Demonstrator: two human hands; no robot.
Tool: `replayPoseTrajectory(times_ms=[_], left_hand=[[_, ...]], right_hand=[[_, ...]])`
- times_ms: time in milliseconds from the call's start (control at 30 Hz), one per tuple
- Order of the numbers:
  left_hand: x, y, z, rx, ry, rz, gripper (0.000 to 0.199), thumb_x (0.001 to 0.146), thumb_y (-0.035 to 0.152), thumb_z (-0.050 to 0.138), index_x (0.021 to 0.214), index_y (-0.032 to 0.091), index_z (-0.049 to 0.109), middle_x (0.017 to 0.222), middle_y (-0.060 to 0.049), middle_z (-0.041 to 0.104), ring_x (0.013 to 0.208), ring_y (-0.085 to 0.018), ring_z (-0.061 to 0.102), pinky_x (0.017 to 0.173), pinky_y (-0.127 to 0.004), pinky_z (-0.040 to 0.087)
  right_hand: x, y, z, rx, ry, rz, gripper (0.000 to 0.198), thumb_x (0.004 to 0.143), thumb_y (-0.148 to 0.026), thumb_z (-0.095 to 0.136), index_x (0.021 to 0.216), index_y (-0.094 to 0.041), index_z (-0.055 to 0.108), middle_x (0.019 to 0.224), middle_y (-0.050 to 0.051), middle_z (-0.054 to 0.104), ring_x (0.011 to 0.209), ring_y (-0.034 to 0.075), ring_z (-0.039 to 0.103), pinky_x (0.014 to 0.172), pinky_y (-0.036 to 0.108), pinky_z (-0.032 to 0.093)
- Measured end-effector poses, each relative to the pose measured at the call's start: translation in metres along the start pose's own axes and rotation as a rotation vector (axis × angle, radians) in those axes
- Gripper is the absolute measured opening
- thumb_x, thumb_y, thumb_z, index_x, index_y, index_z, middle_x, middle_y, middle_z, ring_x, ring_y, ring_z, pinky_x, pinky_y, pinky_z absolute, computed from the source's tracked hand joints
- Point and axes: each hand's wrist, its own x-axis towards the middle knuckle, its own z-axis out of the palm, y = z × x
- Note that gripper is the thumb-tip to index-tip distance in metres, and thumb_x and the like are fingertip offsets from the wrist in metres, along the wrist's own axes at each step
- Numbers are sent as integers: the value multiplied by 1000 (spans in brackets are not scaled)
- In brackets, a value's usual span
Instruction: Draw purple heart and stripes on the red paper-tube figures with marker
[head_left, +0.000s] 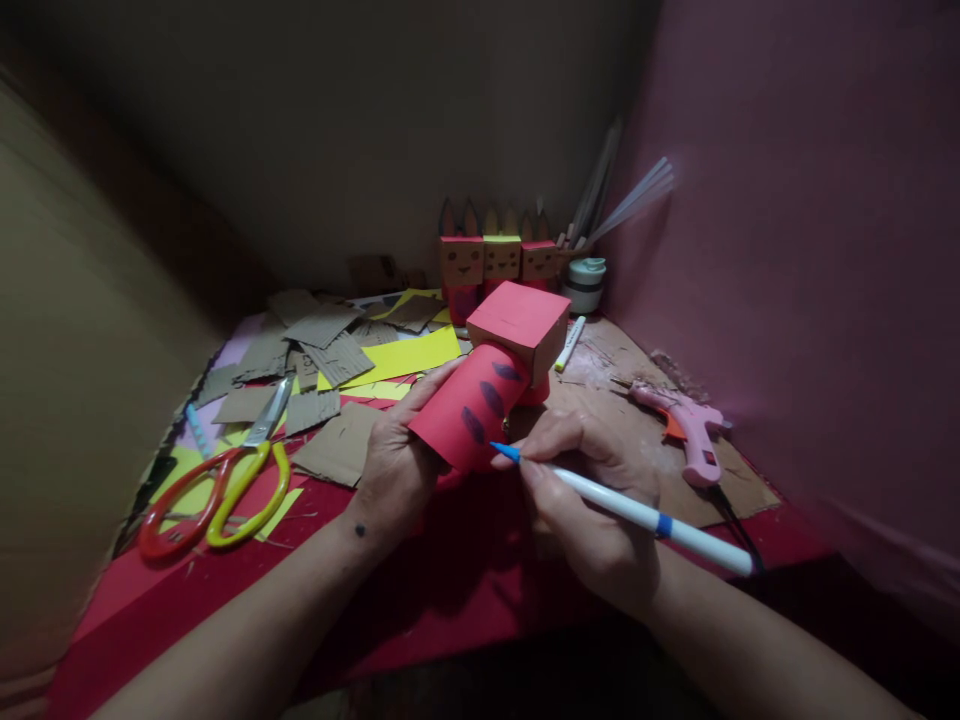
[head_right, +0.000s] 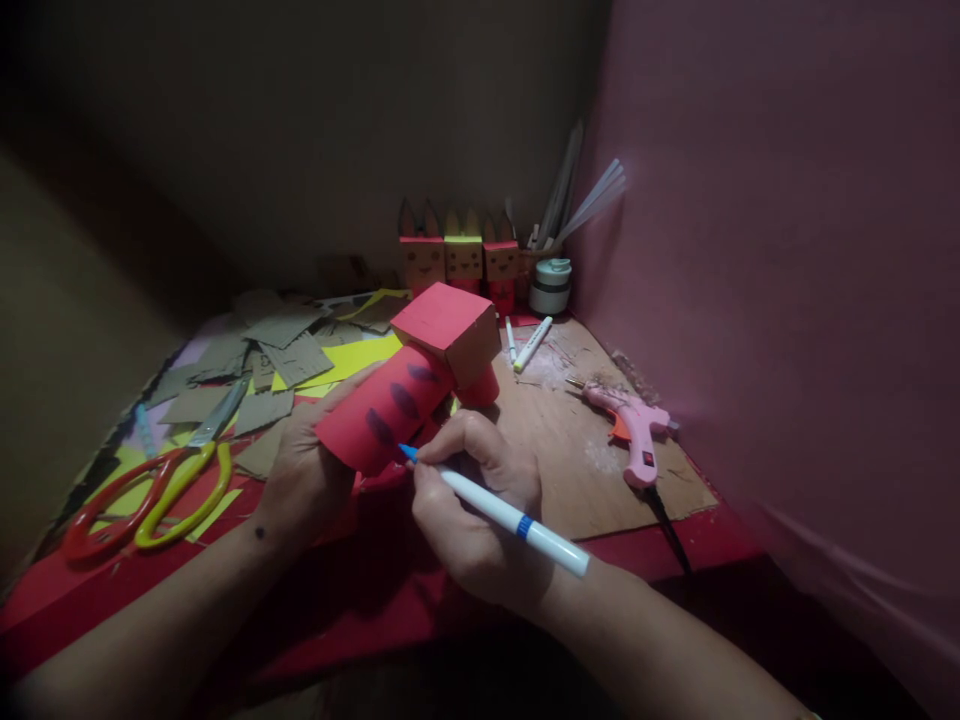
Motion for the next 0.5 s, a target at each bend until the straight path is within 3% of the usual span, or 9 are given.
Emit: replayPoseTrajectory(times_ms=[167,367,500], left_hand=[[1,4,-1,31,-8,43,45,80,47,80,121,27,75,105,-6,78,98,-32,72,88,-46,61],[2,4,1,36,-3,45,40,83,46,77,118,27,77,112,-6,78,102,-30,71,91,-44,59],[2,4,1,36,-28,44,41,84,43,77,122,26,75,118,-7,77,108,-32,70,96,-48,58]], right_hand=[[1,0,0,51,-18,-36,19,81,-5,62,75,-23,58,62,-3,56,51,12,51,45,24,40],[1,-1,2,50,-47,-27,19,85,-6,62,80,-24,58,61,-6,51,46,10,45,43,24,37],[2,-1,2,-14,-44,-75,18,85,-8,63,80,-25,58,59,-4,51,58,15,58,52,27,49]])
